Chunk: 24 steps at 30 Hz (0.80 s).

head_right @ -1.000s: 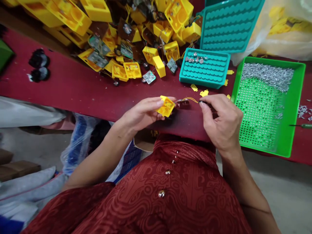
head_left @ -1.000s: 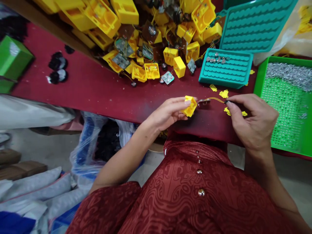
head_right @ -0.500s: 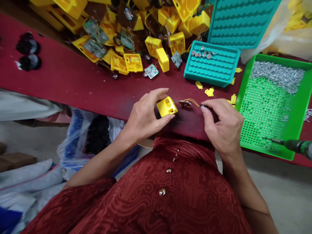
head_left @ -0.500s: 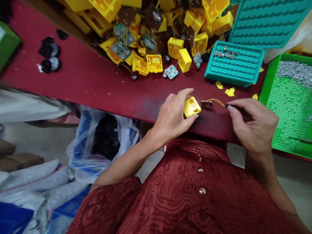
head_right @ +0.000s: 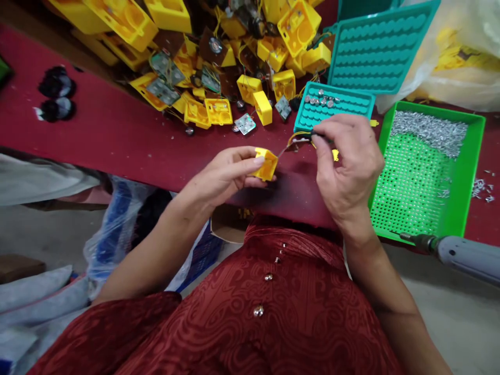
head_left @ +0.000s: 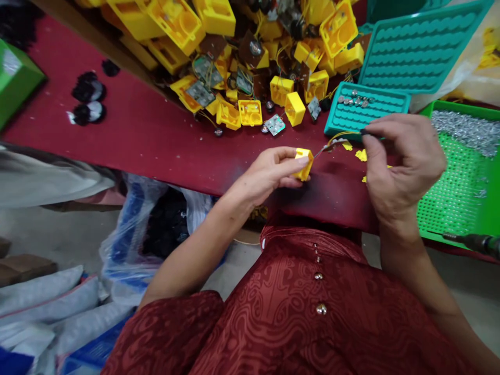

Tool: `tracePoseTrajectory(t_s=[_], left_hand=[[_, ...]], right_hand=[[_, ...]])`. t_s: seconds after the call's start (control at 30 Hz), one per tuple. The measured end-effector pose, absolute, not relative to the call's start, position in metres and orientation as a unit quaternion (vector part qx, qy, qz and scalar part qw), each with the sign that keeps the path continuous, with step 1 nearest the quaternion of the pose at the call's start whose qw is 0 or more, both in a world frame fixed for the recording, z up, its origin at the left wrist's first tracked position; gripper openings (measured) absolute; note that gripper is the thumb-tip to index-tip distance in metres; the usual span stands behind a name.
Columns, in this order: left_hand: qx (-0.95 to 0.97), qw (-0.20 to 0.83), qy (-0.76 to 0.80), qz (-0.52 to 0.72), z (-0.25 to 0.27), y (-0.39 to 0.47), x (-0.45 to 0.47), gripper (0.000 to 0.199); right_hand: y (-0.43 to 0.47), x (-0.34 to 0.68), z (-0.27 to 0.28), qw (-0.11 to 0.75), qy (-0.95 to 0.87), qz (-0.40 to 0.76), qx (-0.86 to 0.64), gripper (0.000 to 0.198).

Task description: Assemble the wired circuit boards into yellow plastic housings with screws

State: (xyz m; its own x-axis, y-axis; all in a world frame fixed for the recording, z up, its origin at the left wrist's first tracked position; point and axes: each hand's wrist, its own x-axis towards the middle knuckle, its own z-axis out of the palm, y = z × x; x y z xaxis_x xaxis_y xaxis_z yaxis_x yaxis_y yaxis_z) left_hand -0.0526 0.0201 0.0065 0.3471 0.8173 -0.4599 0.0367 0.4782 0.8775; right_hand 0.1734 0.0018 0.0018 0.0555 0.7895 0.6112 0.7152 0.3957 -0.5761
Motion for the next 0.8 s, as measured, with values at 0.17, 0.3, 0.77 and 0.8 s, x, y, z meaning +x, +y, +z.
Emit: tracePoseTrajectory(t_s=[0.17, 0.3, 0.77, 0.8], left_hand=[[0.310, 0.801, 0.459, 0.227, 0.004, 0.014, -0.052, 0.037], [0.377, 0.747, 0.489, 0.246, -0.003, 0.005, -0.045, 0.044], [0.488, 0.638, 0.550, 0.227, -0.007, -0.034, -0.041, 0.057], [0.479, 0.645, 0.549, 0.231, -0.008, -0.035, -0.041, 0.056]], right_hand=[[-0.022, 0.182, -0.022, 0.398, -0.699, 0.102, -0.585, 0.016], [-0.038, 0.188, -0.030, 0.398, -0.693, 0.107, -0.591, 0.014], [-0.071, 0.200, -0.024, 0.334, -0.717, 0.156, -0.592, 0.012], [-0.072, 0.200, -0.025, 0.333, -0.720, 0.156, -0.589, 0.012]])
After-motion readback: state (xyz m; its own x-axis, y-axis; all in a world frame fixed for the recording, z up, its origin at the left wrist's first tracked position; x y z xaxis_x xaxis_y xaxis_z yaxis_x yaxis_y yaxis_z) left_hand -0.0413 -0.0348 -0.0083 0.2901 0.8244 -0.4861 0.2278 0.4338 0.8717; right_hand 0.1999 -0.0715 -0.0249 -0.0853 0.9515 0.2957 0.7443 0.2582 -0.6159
